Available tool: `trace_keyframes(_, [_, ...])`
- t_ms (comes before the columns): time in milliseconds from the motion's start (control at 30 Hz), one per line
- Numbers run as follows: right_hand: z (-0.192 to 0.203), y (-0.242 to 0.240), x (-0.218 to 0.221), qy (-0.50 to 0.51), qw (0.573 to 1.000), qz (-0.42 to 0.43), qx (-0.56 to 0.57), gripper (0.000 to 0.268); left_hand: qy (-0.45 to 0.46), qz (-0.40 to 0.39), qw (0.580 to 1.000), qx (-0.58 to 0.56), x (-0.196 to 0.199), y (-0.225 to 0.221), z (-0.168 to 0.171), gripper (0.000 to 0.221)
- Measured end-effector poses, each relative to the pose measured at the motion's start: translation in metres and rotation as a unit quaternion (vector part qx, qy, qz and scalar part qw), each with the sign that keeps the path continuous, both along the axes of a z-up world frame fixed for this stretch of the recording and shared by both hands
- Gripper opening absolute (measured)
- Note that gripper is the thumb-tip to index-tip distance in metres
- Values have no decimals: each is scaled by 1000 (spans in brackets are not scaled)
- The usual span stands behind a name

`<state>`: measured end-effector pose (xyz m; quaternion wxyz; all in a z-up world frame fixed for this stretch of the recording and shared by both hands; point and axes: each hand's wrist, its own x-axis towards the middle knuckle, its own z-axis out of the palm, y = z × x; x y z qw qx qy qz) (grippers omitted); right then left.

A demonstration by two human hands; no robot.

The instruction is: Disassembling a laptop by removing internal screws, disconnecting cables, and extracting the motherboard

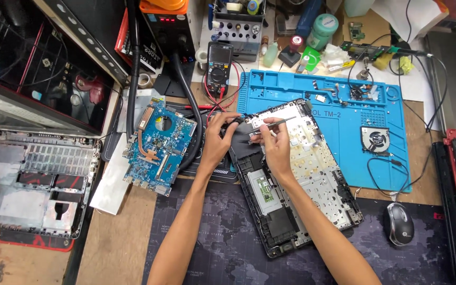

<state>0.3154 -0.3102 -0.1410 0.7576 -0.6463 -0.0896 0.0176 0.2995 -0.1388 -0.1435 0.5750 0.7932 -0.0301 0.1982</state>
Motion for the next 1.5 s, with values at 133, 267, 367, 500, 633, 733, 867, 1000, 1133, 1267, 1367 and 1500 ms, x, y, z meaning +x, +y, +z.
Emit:
trace_keyframes(133, [6, 2, -2, -7, 1000, 5, -30, 20, -12, 37, 999, -34, -4, 1, 6, 25])
trace_keyframes(267, [11, 8, -2, -21, 998, 19, -57, 19, -2, 64, 990, -123, -5, 2, 10, 26])
trace_keyframes(367, [12, 13, 0, -22, 998, 26, -61, 18, -8, 67, 984, -166, -3, 5, 9, 22])
trace_keyframes(500, [13, 15, 0, -18, 997, 29, -75, 18, -3, 71, 979, -189, -1, 6, 3, 22])
trace_keyframes(633, [16, 17, -2, -21, 995, 28, -92, 17, 3, 75, 974, -213, 2, 7, -7, 22])
trace_keyframes(733, [18, 18, -4, -37, 993, 40, -107, 13, 6, 67, 969, -237, 5, 10, -17, 23])
trace_keyframes(867, [8, 14, -1, -49, 994, 21, -99, 10, 7, 61, 968, -244, 6, 9, -19, 25])
trace_keyframes(1000, [1, 11, 0, -48, 996, 22, -65, 11, 6, 50, 974, -219, 2, 6, -6, 30])
trace_keyframes(1133, [11, 10, -4, -42, 997, 39, -44, 12, 12, 48, 982, -180, -2, 4, -2, 33])
trace_keyframes(1267, [12, 7, -3, -45, 998, 32, -38, 11, 10, 52, 989, -141, -6, -1, 1, 38])
trace_keyframes(1367, [3, 2, 0, -53, 998, 11, -34, 10, 23, 57, 992, -113, -14, -8, 8, 41])
trace_keyframes(1500, [-6, 1, 3, -51, 999, -3, -19, 11, 14, 70, 997, -30, -32, -8, 9, 37])
